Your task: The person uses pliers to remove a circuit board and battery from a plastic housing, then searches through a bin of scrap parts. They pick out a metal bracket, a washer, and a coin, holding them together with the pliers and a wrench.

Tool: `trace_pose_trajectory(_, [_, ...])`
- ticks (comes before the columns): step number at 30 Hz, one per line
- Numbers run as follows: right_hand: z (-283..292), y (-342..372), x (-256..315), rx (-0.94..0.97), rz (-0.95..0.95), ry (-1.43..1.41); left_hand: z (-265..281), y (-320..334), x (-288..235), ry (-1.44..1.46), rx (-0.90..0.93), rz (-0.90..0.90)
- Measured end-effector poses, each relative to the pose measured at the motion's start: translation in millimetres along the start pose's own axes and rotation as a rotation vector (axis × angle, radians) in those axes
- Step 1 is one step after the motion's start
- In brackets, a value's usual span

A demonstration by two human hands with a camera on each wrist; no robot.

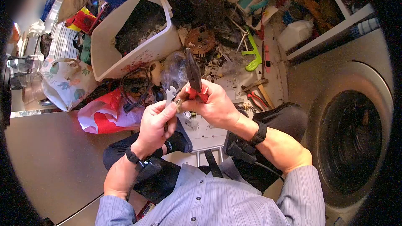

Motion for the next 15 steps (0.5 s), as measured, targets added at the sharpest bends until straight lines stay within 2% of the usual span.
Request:
trace_pose_trajectory(1, [-1, 1, -1, -0.017, -0.04, -0.043, -2, 2, -1, -0.001, 0.001, -0.001])
trace_pose_trajectory(3, [-1, 1, -1, -0.03, -0.076, -0.087, 1, 6, -18, -0.093, -0.106, -0.147])
trace_pose_trajectory(5, [2, 5, -10, -0.044, -0.204, -0.156, 3, 5, -18, -0.076, -0.133, -0.16])
trace_pose_trajectory(6, [3, 6, -11, -0.043, -0.203, -0.158, 5, 4, -20, -0.057, -0.158, -0.172])
trace_pose_trajectory(8, [11, 7, -16, -0.123, -0.175, -0.358, 6, 7, -23, -0.03, -0.163, -0.116])
trace_pose_trajectory(9, [11, 6, -18, -0.105, -0.176, -0.401, 8, 6, -20, -0.012, -0.165, -0.09])
trace_pose_trajectory(13, [8, 5, -12, -0.093, -0.159, -0.458, 11, 2, -13, 0.026, -0.184, -0.083])
trace_pose_trajectory(15, [7, 7, -16, -0.073, -0.224, -0.469, 12, 2, -12, 0.031, -0.19, -0.082])
Point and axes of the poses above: each hand's wrist, its own y-axis away from the middle knuckle, its own z-axis out of the back of the hand, x = y × z, the point moved 9 cm from there along -y, towards the middle knuckle, and after that the axes turned 13 degrees about -y, right-handed, at the moved point
